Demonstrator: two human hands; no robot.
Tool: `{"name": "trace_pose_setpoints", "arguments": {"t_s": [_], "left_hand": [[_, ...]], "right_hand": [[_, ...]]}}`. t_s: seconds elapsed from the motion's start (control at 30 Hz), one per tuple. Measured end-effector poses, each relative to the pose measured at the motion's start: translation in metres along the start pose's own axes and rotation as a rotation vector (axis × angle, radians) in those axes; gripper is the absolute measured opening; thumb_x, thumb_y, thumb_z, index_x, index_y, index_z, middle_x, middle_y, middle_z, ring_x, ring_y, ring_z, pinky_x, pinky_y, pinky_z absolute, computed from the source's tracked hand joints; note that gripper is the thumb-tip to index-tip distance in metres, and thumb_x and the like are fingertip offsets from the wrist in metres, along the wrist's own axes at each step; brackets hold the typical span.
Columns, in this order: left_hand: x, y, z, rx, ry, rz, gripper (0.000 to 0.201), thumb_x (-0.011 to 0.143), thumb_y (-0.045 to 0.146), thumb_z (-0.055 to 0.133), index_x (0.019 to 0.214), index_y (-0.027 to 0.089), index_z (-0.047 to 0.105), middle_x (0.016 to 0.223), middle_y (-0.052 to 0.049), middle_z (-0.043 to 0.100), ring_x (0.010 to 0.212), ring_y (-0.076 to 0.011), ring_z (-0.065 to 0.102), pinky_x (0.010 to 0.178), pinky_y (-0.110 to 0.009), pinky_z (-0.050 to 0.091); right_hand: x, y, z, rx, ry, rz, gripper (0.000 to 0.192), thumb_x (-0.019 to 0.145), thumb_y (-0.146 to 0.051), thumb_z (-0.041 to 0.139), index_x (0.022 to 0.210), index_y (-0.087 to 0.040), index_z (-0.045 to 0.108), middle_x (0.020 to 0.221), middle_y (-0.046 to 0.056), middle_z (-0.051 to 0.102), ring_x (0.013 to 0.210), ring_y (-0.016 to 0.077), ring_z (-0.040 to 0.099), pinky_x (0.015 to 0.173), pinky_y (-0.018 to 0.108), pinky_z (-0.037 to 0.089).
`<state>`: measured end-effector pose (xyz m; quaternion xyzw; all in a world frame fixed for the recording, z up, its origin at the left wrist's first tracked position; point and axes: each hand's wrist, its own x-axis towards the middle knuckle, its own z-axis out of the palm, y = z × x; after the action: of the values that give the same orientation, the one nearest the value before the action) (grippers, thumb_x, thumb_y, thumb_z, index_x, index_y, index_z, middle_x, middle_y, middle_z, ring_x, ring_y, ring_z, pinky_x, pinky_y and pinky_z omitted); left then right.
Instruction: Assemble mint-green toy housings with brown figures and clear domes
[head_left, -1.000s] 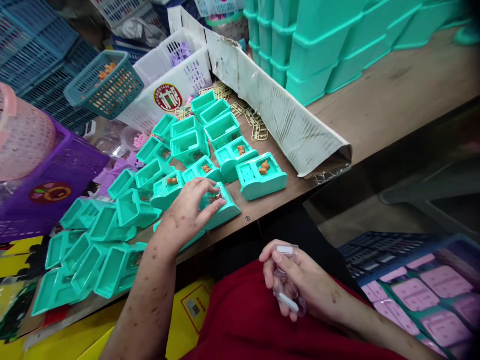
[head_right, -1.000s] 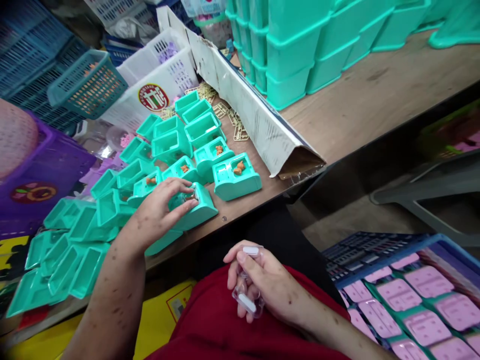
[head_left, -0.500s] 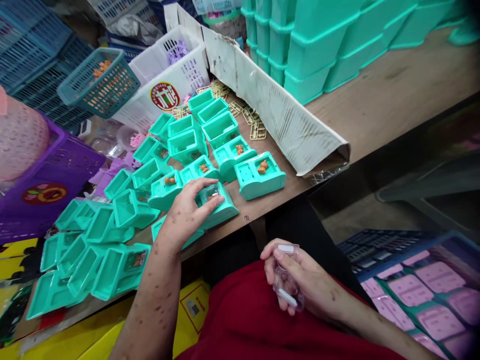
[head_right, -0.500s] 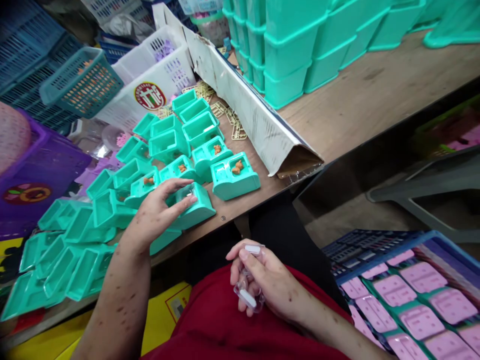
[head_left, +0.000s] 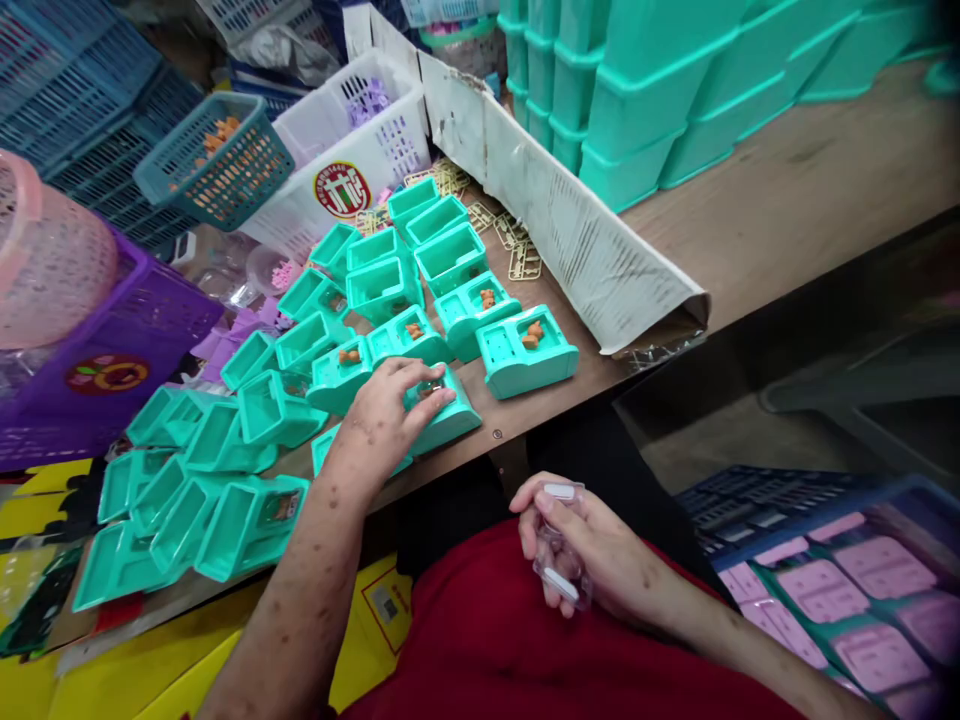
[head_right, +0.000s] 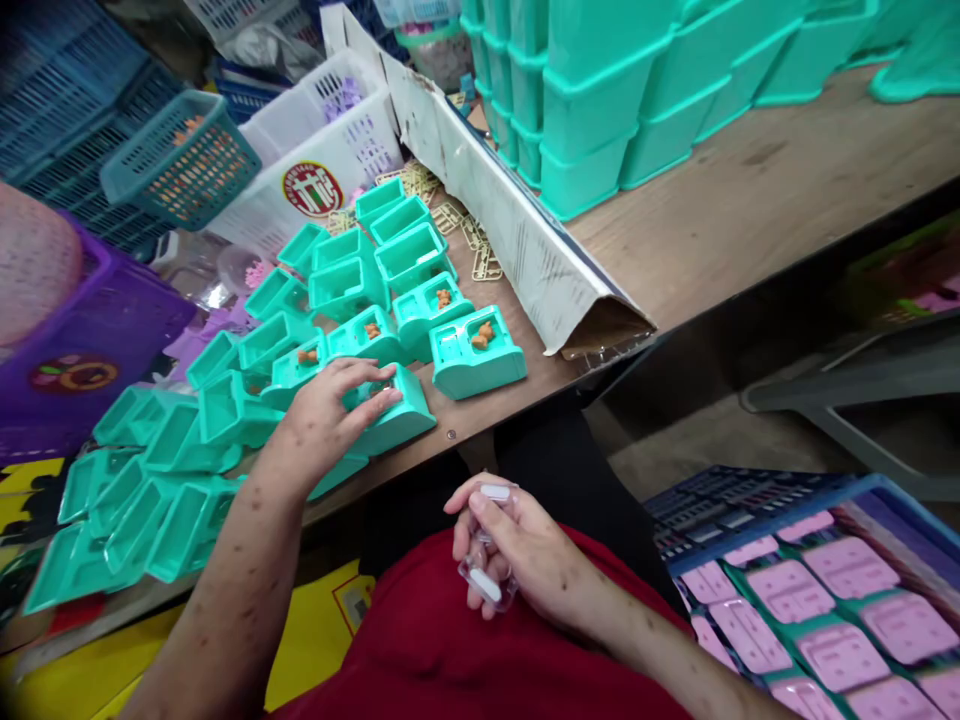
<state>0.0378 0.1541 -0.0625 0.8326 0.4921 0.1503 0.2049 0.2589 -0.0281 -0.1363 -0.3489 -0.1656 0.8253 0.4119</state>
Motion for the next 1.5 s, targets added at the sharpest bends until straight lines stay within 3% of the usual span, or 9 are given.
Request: {"name": "trace_pose_setpoints", "arguments": {"t_s": [0.23,0.43,0.57,0.67,0.77,0.87,1.07,1.3,1.5], "left_hand": [[0.007,-0.006,-0.007,-0.005,-0.089,0.079,0.030,0.106,0.046,0.068,0.122,0.022,0.074,0.129,-0.010,0.073,0.127,-0.0283,0.069,0.116,-0.050,0.054],[-0.035,0.041,-0.016,0.075,0.232,0.239,0.040,0.105,0.037,0.070,0.144,0.029,0.066,0.142,-0.011,0.065,0.139,-0.0319,0.060,0.125,-0.055,0.047],[-0.074,0.061,-0.006,-0.112,-0.324,0.481,0.046,0.101,0.035,0.078,0.146,0.035,0.065,0.144,-0.009,0.068,0.135,-0.0308,0.062,0.116,-0.049,0.057],[-0.091,0.054,0.007,-0.161,-0.389,0.516,0.032,0.105,0.025,0.071,0.136,0.031,0.072,0.140,-0.009,0.071,0.133,-0.0288,0.062,0.115,-0.050,0.056],[-0.098,0.043,0.010,-0.269,-0.216,0.400,0.024,0.106,0.017,0.067,0.125,0.030,0.074,0.127,-0.006,0.077,0.122,-0.0249,0.068,0.108,-0.046,0.059],[-0.097,0.042,0.007,-0.506,-0.038,0.057,0.032,0.106,0.025,0.070,0.138,0.031,0.065,0.108,-0.004,0.076,0.103,-0.0211,0.077,0.094,-0.039,0.066],[-0.090,0.052,0.022,-0.800,-0.054,-0.169,0.050,0.104,0.032,0.072,0.150,0.028,0.055,0.116,-0.006,0.069,0.096,-0.0182,0.076,0.086,-0.034,0.070],[-0.093,0.052,0.022,-0.333,-0.209,0.065,0.035,0.109,0.028,0.064,0.143,0.032,0.068,0.137,-0.010,0.065,0.124,-0.0262,0.069,0.110,-0.047,0.063],[-0.076,0.062,0.012,-0.038,-0.249,0.358,0.064,0.107,0.023,0.065,0.167,0.031,0.045,0.148,-0.013,0.063,0.138,-0.0273,0.064,0.117,-0.045,0.060]], "right_hand": [[0.008,0.002,0.008,0.018,0.067,-0.071,0.053,0.096,-0.070,0.076,0.110,-0.020,0.068,0.082,-0.002,0.071,0.050,0.0120,0.069,0.041,0.019,0.053],[-0.003,0.008,0.010,0.319,0.094,-0.101,0.039,0.099,-0.047,0.082,0.123,-0.016,0.076,0.121,0.014,0.081,0.111,0.0257,0.081,0.093,0.035,0.065],[-0.006,0.012,0.011,0.403,0.071,-0.114,0.035,0.105,-0.042,0.073,0.128,-0.017,0.078,0.130,0.013,0.081,0.114,0.0220,0.078,0.108,0.039,0.060],[-0.005,0.012,0.015,0.394,0.035,-0.102,0.033,0.107,-0.041,0.070,0.131,-0.020,0.078,0.134,0.010,0.080,0.115,0.0202,0.077,0.109,0.039,0.059],[-0.005,0.009,0.020,0.338,-0.041,-0.109,0.033,0.111,-0.040,0.064,0.135,-0.021,0.077,0.141,0.012,0.077,0.126,0.0225,0.074,0.115,0.042,0.056],[-0.008,0.007,0.023,0.255,-0.066,-0.185,0.030,0.113,-0.043,0.060,0.123,-0.024,0.080,0.152,0.011,0.070,0.141,0.0275,0.066,0.117,0.047,0.054],[-0.015,0.004,0.023,0.037,-0.109,-0.249,0.033,0.113,-0.046,0.059,0.121,-0.026,0.083,0.165,0.009,0.059,0.155,0.0300,0.051,0.120,0.050,0.051],[-0.010,0.007,0.014,0.038,0.007,-0.299,0.032,0.109,-0.047,0.065,0.125,-0.026,0.084,0.143,0.010,0.072,0.136,0.0273,0.065,0.113,0.042,0.054],[-0.009,0.005,0.006,0.127,0.011,-0.346,0.031,0.111,-0.044,0.063,0.123,-0.026,0.085,0.144,0.010,0.071,0.131,0.0259,0.066,0.102,0.037,0.061]]}}
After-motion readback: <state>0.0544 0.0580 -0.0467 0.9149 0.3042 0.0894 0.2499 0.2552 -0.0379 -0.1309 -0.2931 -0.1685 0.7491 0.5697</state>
